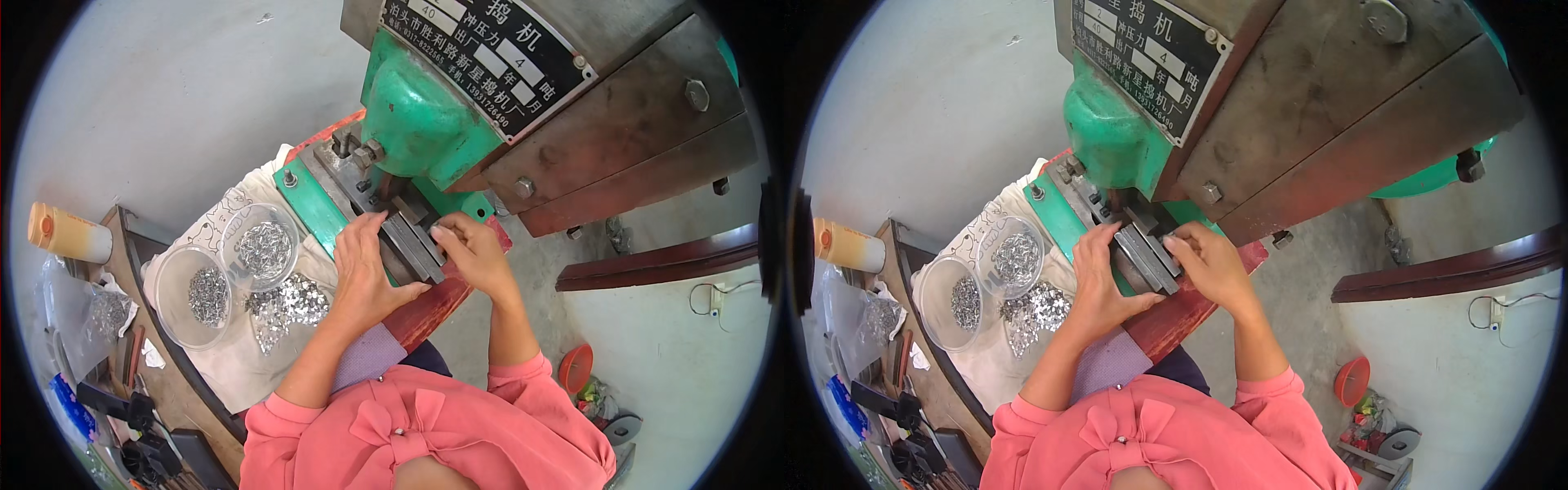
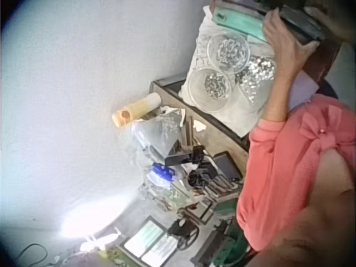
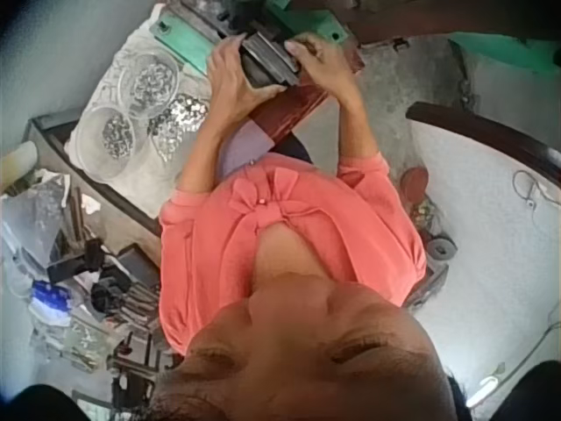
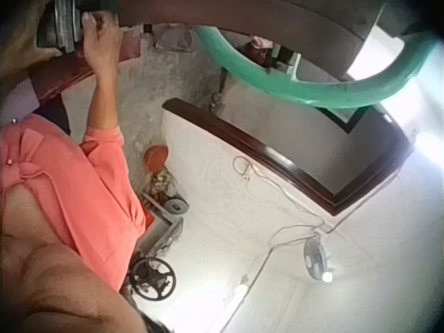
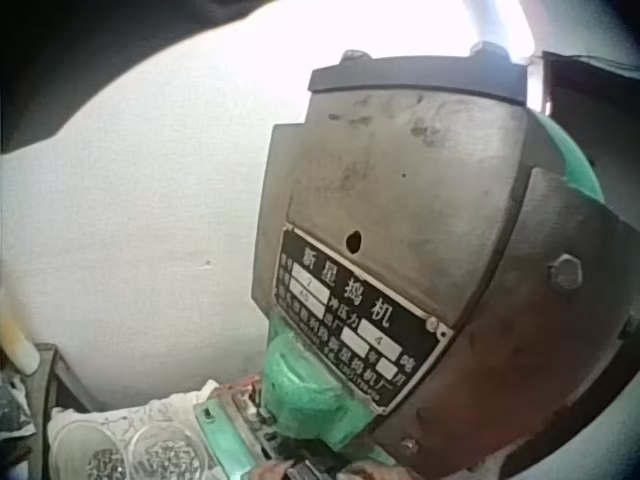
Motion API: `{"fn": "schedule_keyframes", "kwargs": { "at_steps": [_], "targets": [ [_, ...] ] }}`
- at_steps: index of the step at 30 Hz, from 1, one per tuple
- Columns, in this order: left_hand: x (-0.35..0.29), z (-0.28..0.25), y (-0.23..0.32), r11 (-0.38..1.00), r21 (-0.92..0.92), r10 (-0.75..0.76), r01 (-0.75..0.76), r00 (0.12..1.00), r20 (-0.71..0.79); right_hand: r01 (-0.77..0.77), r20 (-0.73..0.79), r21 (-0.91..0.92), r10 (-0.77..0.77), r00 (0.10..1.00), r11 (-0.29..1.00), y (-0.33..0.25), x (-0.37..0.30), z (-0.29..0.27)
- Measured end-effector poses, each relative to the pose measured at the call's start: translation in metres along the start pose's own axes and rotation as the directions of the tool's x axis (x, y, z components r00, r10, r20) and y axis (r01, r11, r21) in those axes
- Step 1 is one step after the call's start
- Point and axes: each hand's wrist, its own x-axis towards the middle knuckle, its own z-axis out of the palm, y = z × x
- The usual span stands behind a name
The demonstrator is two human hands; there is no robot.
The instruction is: The person picks small silver metal pieces from a container and places them into slots on a long metal strip. They repeatedly pick up pieces and insert them into the strip, occasionally adjusting the strip's position on the workbench.
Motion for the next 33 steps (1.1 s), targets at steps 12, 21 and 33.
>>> {"fn": "schedule_keyframes", "kwargs": {
  "at_steps": [12, 21, 33],
  "targets": [
    [0.010, 0.004, -0.016, 0.989, -0.067, 0.123, -0.130, 0.988, -0.095, 0.088, -0.191, 0.243, -0.042, 0.981, 0.966, 0.017, -0.010, 0.009],
    [-0.031, 0.008, 0.011, 0.959, -0.275, -0.014, -0.059, 0.967, -0.255, 0.301, 0.030, -0.533, -0.338, 0.941, 0.791, 0.017, -0.060, 0.018],
    [-0.061, -0.018, 0.042, 0.747, -0.602, -0.198, 0.282, 0.959, 0.204, 0.515, 0.008, -0.377, -0.553, 0.833, 0.770, 0.045, -0.150, -0.007]
  ]
}}
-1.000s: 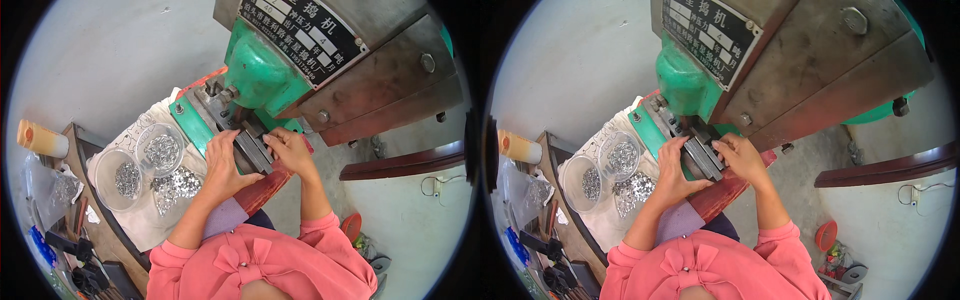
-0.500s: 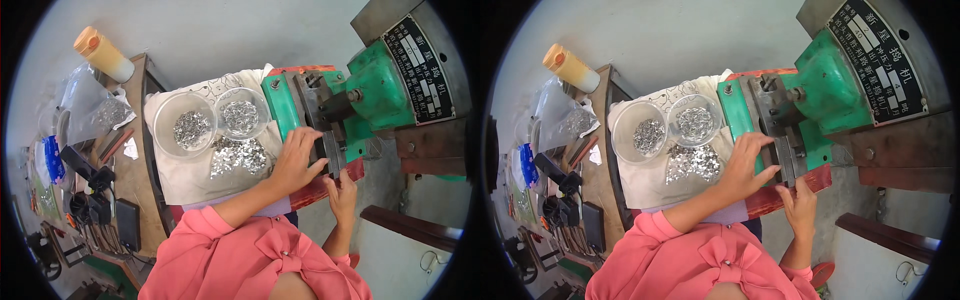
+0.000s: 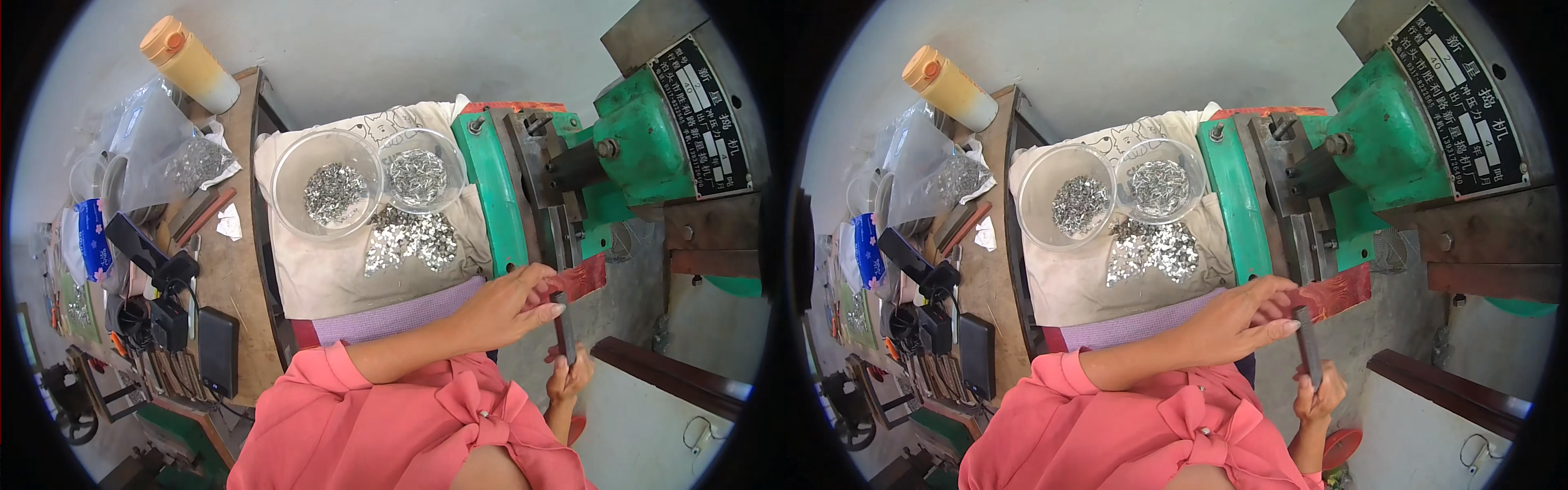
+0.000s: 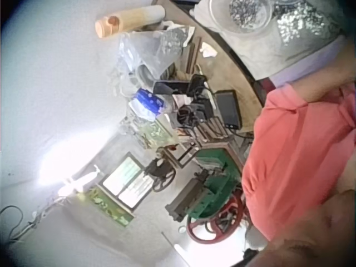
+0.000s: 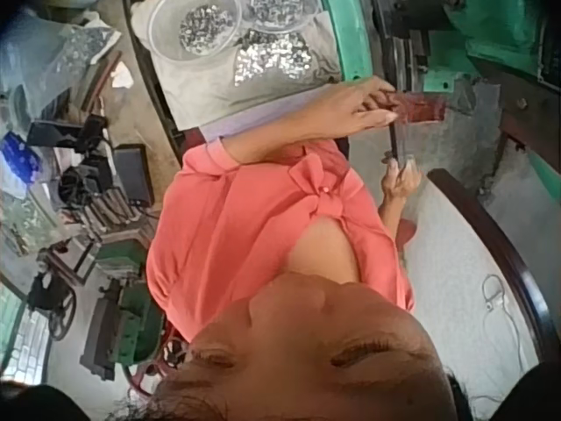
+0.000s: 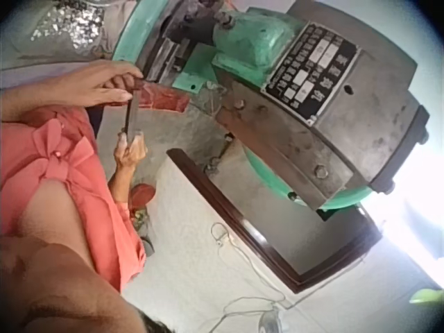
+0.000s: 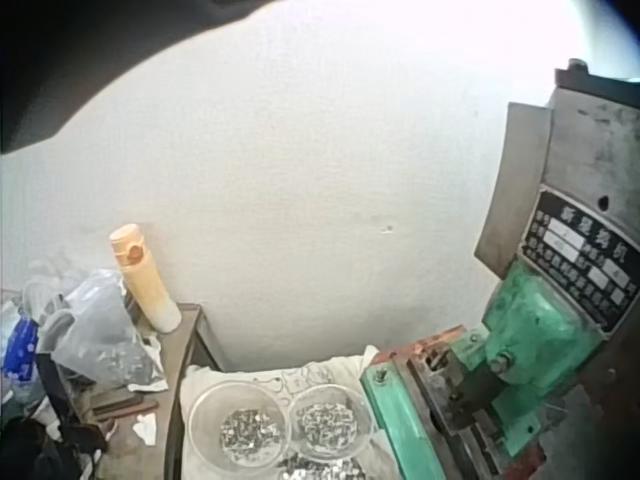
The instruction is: The person picks small silver metal pieces from a container and places them into slots on a long metal strip. They repeatedly pick up pieces and insert them into the strip, occasionally adjusting the strip's position on the workbench.
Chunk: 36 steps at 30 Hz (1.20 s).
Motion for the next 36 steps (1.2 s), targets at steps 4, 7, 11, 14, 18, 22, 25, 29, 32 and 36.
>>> {"fn": "schedule_keyframes", "kwargs": {
  "at_steps": [4, 7, 11, 14, 18, 22, 25, 29, 32, 36],
  "targets": [
    [-0.010, -0.030, 0.015, 0.911, -0.184, -0.319, 0.368, 0.914, 0.251, 0.184, 0.081, 0.174, -0.200, 0.976, 0.967, -0.013, 0.026, 0.024],
    [-0.028, -0.064, 0.021, 0.948, -0.175, -0.272, 0.267, 0.962, -0.004, 0.132, 0.122, 0.378, -0.191, 0.974, 0.916, -0.029, 0.073, 0.060],
    [-0.050, -0.117, 0.038, 0.990, -0.110, 0.035, -0.085, 0.917, -0.398, -0.288, 0.288, 0.844, 0.072, 0.955, 0.453, -0.083, 0.145, 0.114],
    [-0.058, -0.154, 0.052, 0.989, 0.026, 0.140, -0.147, 0.859, -0.493, -0.301, 0.342, 0.892, -0.069, 0.937, 0.338, -0.115, 0.202, 0.145],
    [-0.068, -0.195, 0.057, 0.972, 0.218, 0.193, -0.091, 0.838, -0.510, -0.257, 0.356, 0.882, -0.202, 0.912, 0.396, -0.137, 0.241, 0.167],
    [-0.070, -0.208, 0.056, 0.918, 0.391, 0.185, 0.072, 0.793, -0.581, -0.103, 0.298, 0.679, -0.146, 0.943, 0.727, -0.141, 0.248, 0.166],
    [-0.072, -0.206, 0.041, 0.891, 0.449, 0.279, 0.061, 0.707, -0.649, -0.099, 0.237, 0.656, -0.079, 0.968, 0.748, -0.134, 0.231, 0.156],
    [-0.093, -0.183, 0.037, 0.988, 0.152, 0.081, 0.017, 0.785, -0.614, -0.291, 0.355, 0.720, 0.025, 0.934, 0.631, -0.100, 0.167, 0.118],
    [-0.121, -0.158, 0.035, 0.978, -0.045, -0.206, 0.204, 0.904, -0.375, -0.556, 0.500, 0.654, 0.258, 0.827, 0.513, -0.062, 0.100, 0.100],
    [-0.150, -0.112, -0.008, 0.902, -0.065, -0.432, 0.427, 0.892, -0.137, -0.754, 0.461, 0.596, 0.652, 0.602, 0.276, -0.031, 0.039, 0.100]
  ]
}}
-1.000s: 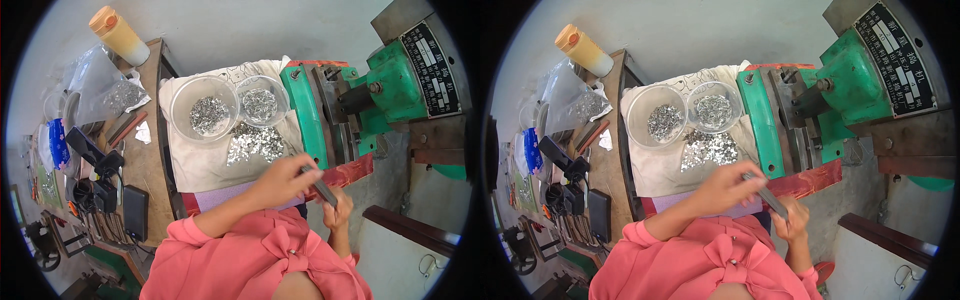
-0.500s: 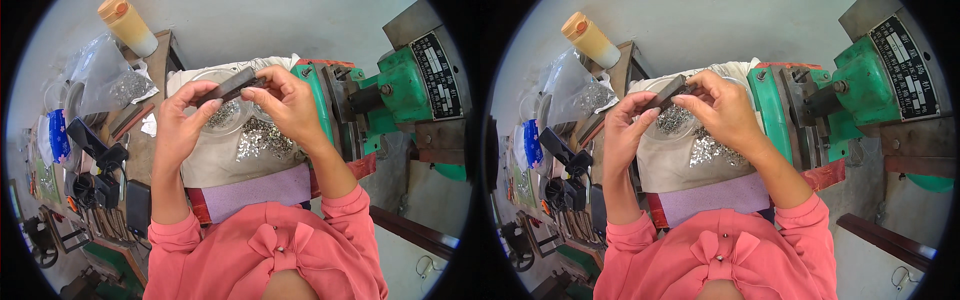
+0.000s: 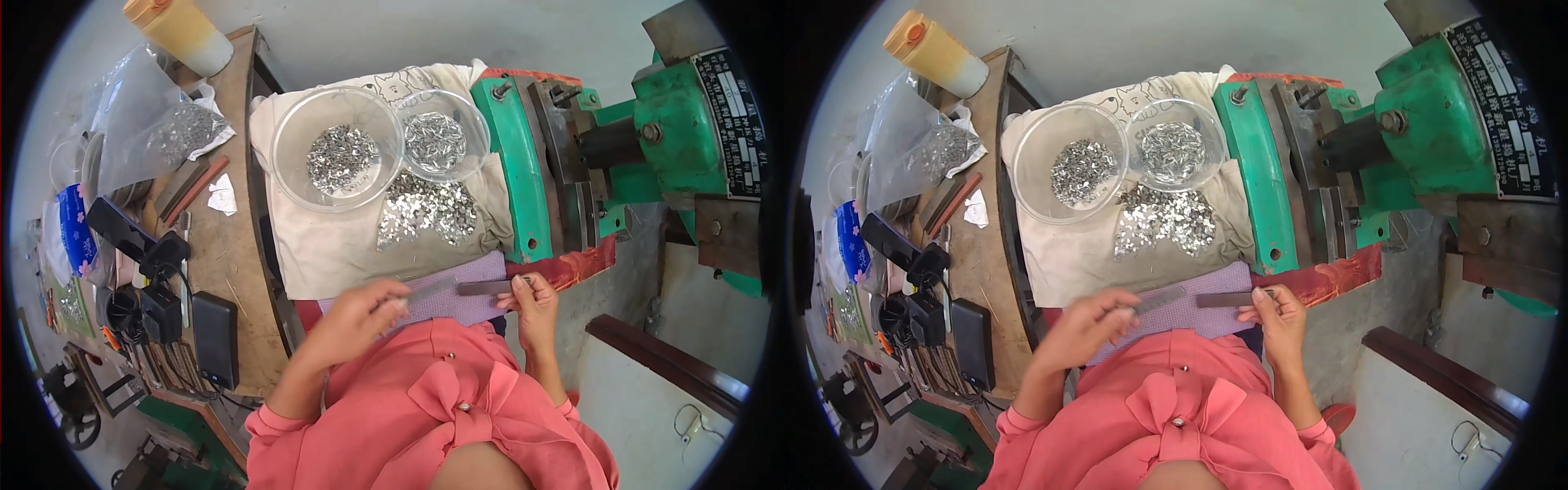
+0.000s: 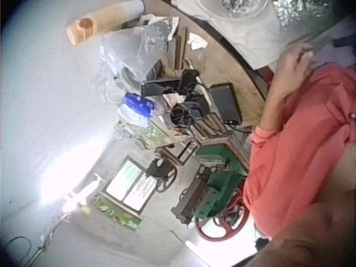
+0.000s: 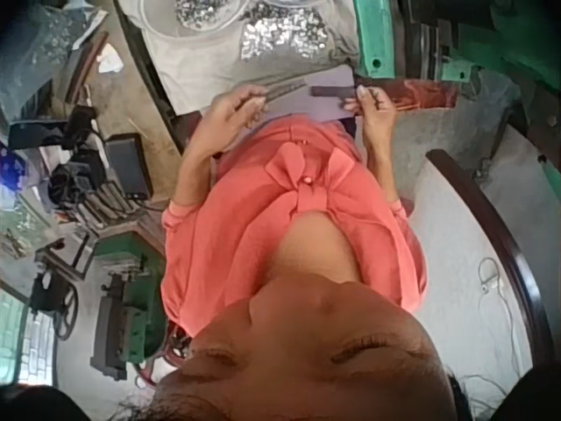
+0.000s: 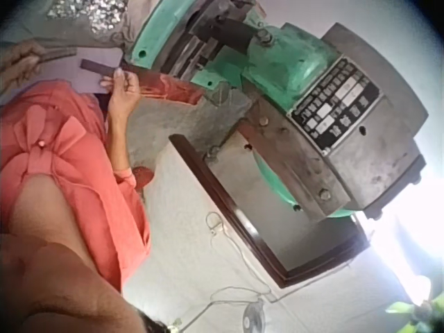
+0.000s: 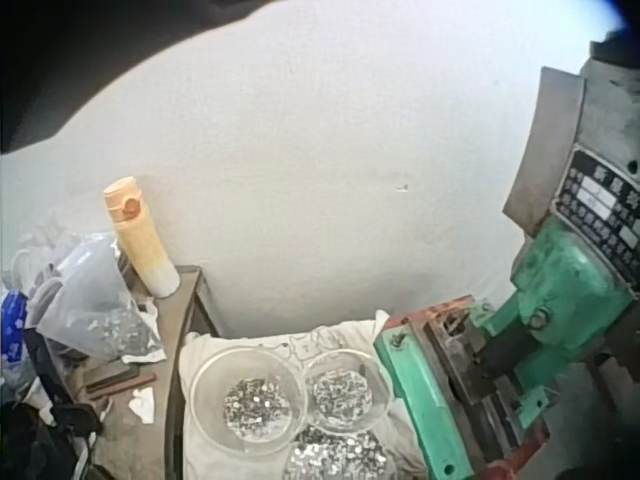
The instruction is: The person picks small silver metal pieces from a container and places them into slots on a long metal strip. They repeatedly pick up pieces and insert them into the strip, occasionally adjusting the strip's position on the workbench.
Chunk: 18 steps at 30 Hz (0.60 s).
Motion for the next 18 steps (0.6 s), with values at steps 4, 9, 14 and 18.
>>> {"fn": "schedule_keyframes", "kwargs": {
  "at_steps": [4, 9, 14, 18],
  "targets": [
    [0.011, 0.032, -0.020, 0.971, 0.231, -0.060, 0.059, 0.998, -0.002, 0.044, -0.058, -0.177, -0.055, 0.997, 0.983, 0.015, 0.006, -0.015],
    [0.002, 0.034, -0.019, 0.852, 0.521, 0.071, 0.054, 0.974, -0.217, 0.342, 0.104, -0.824, -0.472, 0.875, 0.453, -0.006, -0.003, -0.006],
    [-0.011, 0.030, -0.022, 0.774, 0.615, 0.126, 0.149, 0.916, -0.380, 0.642, 0.387, -0.647, -0.549, 0.741, 0.411, -0.016, -0.006, 0.034],
    [-0.011, 0.026, -0.019, 0.771, 0.631, 0.283, 0.078, 0.847, -0.450, 0.791, 0.573, -0.536, -0.561, 0.598, 0.296, -0.015, 0.009, 0.071]
  ]
}}
